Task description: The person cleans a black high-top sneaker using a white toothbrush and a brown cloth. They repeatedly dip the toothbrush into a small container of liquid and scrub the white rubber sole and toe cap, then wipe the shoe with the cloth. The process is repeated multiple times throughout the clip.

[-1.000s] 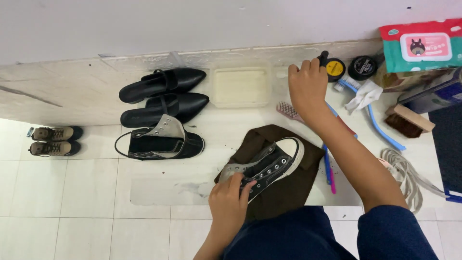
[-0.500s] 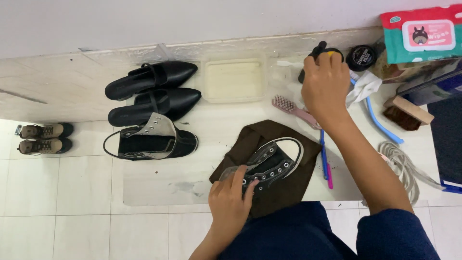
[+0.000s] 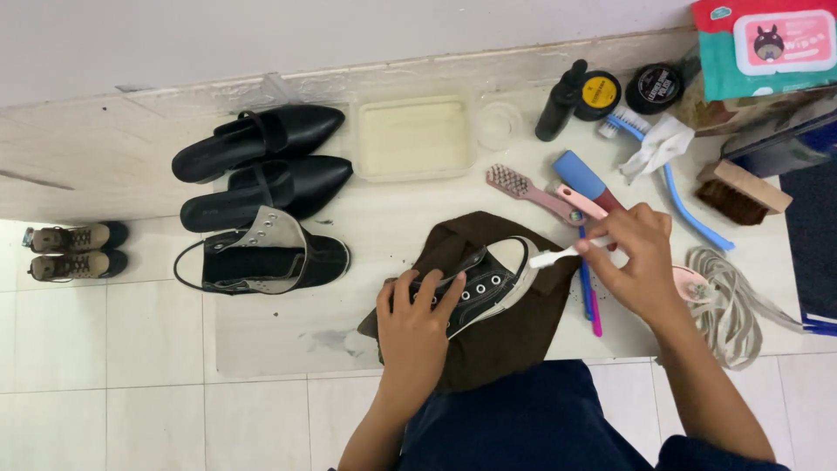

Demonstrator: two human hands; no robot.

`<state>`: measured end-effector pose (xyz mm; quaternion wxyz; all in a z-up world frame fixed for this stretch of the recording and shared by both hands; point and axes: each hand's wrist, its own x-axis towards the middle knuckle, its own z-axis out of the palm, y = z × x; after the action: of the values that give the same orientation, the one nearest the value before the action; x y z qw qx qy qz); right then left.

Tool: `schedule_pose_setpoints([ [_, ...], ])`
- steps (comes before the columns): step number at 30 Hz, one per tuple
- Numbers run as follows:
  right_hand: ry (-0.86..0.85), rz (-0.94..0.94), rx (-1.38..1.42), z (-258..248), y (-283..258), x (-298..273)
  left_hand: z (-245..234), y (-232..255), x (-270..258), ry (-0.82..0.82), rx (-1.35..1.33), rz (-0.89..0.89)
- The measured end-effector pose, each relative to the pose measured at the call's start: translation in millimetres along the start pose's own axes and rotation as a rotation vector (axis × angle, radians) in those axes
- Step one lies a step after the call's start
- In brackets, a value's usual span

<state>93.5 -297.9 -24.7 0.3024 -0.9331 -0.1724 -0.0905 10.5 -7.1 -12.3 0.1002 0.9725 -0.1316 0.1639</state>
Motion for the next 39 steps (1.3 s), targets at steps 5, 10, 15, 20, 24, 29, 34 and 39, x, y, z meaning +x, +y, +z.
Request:
schedule_pose_setpoints([
  [5,0.034,0.044,0.073,15.1,5.4,-12.6,0.0,-4.1,3.3,-0.098,-0.177,0.089],
  [10,0.037,0.059,0.148,15.8,1.0,-10.6,6.1,7.6,0.6,-0.148,-0.100,0.133],
  [15,-0.006,-0.013,0.072,-1.1,-11.3,-8.7,-18.3,22.3,-5.1,-0.125,0.039,0.124],
  [20,-0.015,-0.029,-0.049,0.1,-22.0,10.2,-5.1,34.1,-2.9,-0.236,0.065,0.030],
  [24,0.160,-0.185,-0.288,16.5,-2.1,24.6,13.4,28.7,-4.4,-0.217,0.172,-0.010],
  [29,0.228,-0.269,-0.198,33.8,-43.8,26.2,22.5,27.4,-3.7,-0.174,0.161,-0.030],
  [34,0.259,-0.361,-0.158,41.3,-32.3,27.2,22.9,23.6,-3.3,-0.197,0.155,-0.025],
  [39,0.205,-0.359,-0.190,33.9,-73.3,31.4,28.8,25.8,-6.3,-0.195,0.135,-0.035],
])
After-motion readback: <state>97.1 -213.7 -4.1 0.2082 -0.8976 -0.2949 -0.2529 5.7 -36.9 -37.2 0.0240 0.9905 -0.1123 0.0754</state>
